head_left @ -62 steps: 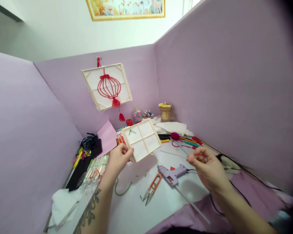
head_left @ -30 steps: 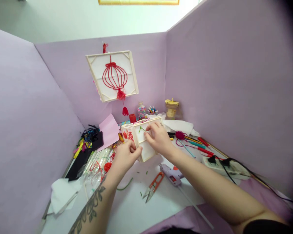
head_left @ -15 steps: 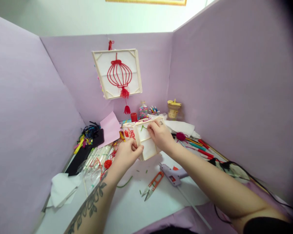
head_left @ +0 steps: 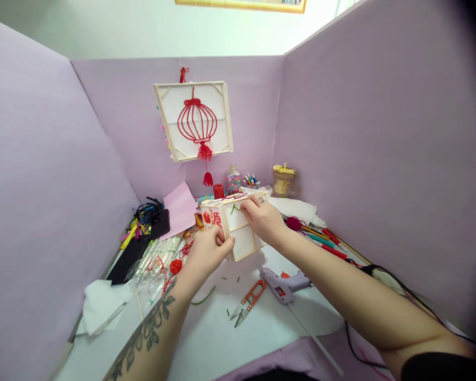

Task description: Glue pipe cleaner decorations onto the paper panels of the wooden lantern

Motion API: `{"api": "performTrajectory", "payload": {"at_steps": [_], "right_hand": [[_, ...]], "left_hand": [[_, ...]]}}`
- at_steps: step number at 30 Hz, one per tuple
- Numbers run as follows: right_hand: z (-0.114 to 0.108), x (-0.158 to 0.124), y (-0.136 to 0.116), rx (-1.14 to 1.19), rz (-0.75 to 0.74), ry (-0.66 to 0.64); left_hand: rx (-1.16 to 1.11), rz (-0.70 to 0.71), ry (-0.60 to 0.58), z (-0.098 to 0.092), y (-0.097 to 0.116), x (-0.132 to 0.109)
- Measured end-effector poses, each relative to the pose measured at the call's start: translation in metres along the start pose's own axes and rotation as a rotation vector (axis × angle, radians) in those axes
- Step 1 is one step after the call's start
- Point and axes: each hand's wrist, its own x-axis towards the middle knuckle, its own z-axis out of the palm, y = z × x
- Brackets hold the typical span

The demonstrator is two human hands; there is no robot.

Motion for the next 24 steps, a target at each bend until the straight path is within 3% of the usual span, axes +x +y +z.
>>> {"api": "performTrajectory", "payload": {"at_steps": [15, 18, 20, 24], "right_hand": [[-0.006, 0.013, 0.02, 0.608, 0.369, -0.088], [-0.006, 0.007, 0.021, 0.738, 0.469, -0.032], [-0.009, -0.002, 0.016, 0.701, 0.427, 0.083], [-0.014, -0.021, -0.002, 0.436, 0.075, 0.244]], "left_hand": [[0.0, -0.001, 0.007, -0.001, 0.002, -0.001], [-0.002, 0.0, 0.017, 0.0, 0.001, -0.001], [0.003, 0.004, 0.022, 0.0, 0.001, -0.001], [0.019, 0.023, 0.025, 0.001, -0.002, 0.0]]}}
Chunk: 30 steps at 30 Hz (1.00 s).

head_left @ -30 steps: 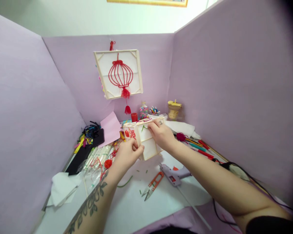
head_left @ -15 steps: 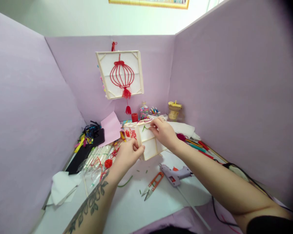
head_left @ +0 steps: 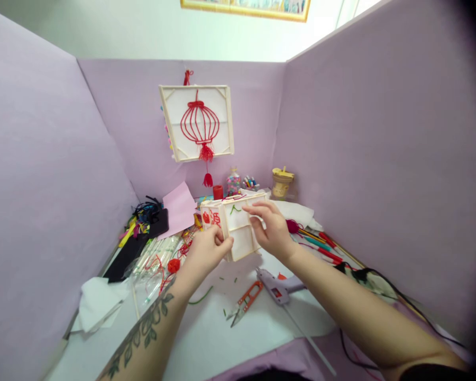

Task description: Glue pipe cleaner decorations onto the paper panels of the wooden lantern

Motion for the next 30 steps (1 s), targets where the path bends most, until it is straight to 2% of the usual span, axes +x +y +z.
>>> {"api": "performTrajectory", "payload": {"at_steps": [3, 7, 16, 23, 30], "right_hand": [[0.003, -0.012, -0.008, -0.159, -0.157, -0.015], [0.009, -0.02, -0.009, -0.252, -0.199, -0.04], [0.014, -0.02, -0.007, -0.234, -0.128, -0.09], [0.008, -0.025, -0.009, -0.046, 0.03, 0.011], [0.013, -0.025, -0.009, -0.116, -0.056, -0.054]], "left_hand": [[0.007, 0.002, -0.002, 0.0, -0.001, 0.0], [0.014, 0.0, -0.005, 0.0, 0.001, -0.001], [0.024, 0.011, -0.011, -0.001, 0.001, -0.001], [0.024, -0.001, -0.006, -0.001, 0.002, -0.002], [0.012, -0.009, -0.008, -0.002, 0.005, -0.002]]}}
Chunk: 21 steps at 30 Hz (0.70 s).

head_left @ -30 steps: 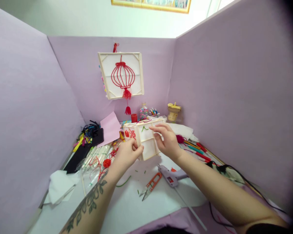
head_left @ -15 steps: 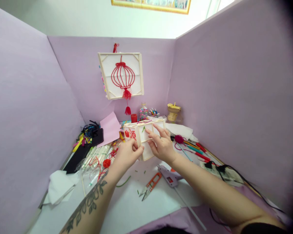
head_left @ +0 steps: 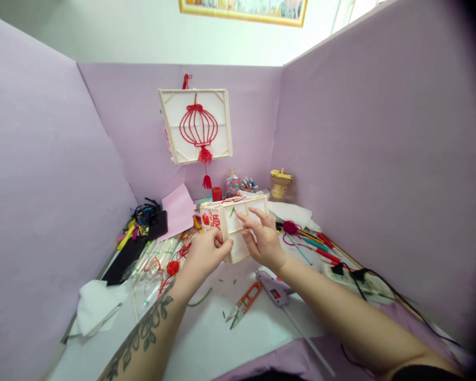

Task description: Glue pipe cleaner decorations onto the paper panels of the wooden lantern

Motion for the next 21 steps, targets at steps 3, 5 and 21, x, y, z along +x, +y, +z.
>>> {"api": "performTrajectory", "payload": {"at_steps": [3, 5, 21], "right_hand": [[0.0022, -0.0005, -0.0007, -0.001, 0.012, -0.033], [0.0016, -0.0008, -0.0016, 0.011, 0.009, -0.02], [-0.0002, 0.0069, -0.005, -0.014, -0.041, 0.034]], "left_hand": [[-0.005, 0.006, 0.0, -0.0001, -0.0006, 0.0002], [-0.006, 0.011, 0.001, -0.0002, -0.0009, 0.0003], [0.009, 0.007, 0.018, 0.002, -0.0019, 0.0001]]}}
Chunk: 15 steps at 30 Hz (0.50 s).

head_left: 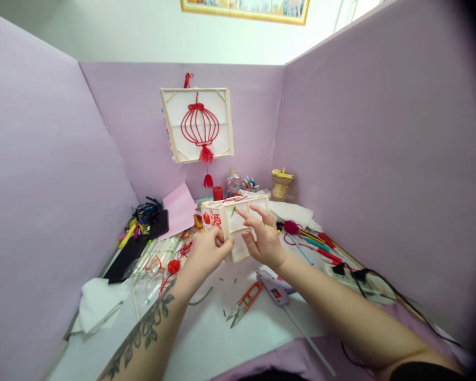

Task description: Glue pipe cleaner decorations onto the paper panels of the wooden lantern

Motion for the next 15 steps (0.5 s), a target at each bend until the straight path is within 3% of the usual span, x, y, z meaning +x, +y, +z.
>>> {"api": "performTrajectory", "payload": {"at_steps": [4, 10, 15], "right_hand": [[0.0005, 0.0023, 0.0002, -0.021, 0.01, -0.091], [-0.0013, -0.004, -0.0019, 0.007, 0.031, -0.032], [0.0009, -0.006, -0.0039, -0.03, -0.013, -0.155]], "left_hand": [[-0.002, 0.012, 0.006, 0.0005, -0.001, 0.0], [-0.002, 0.008, -0.01, -0.0006, 0.0009, -0.0004], [-0.022, 0.018, -0.005, -0.0005, 0.0002, -0.0001]]}}
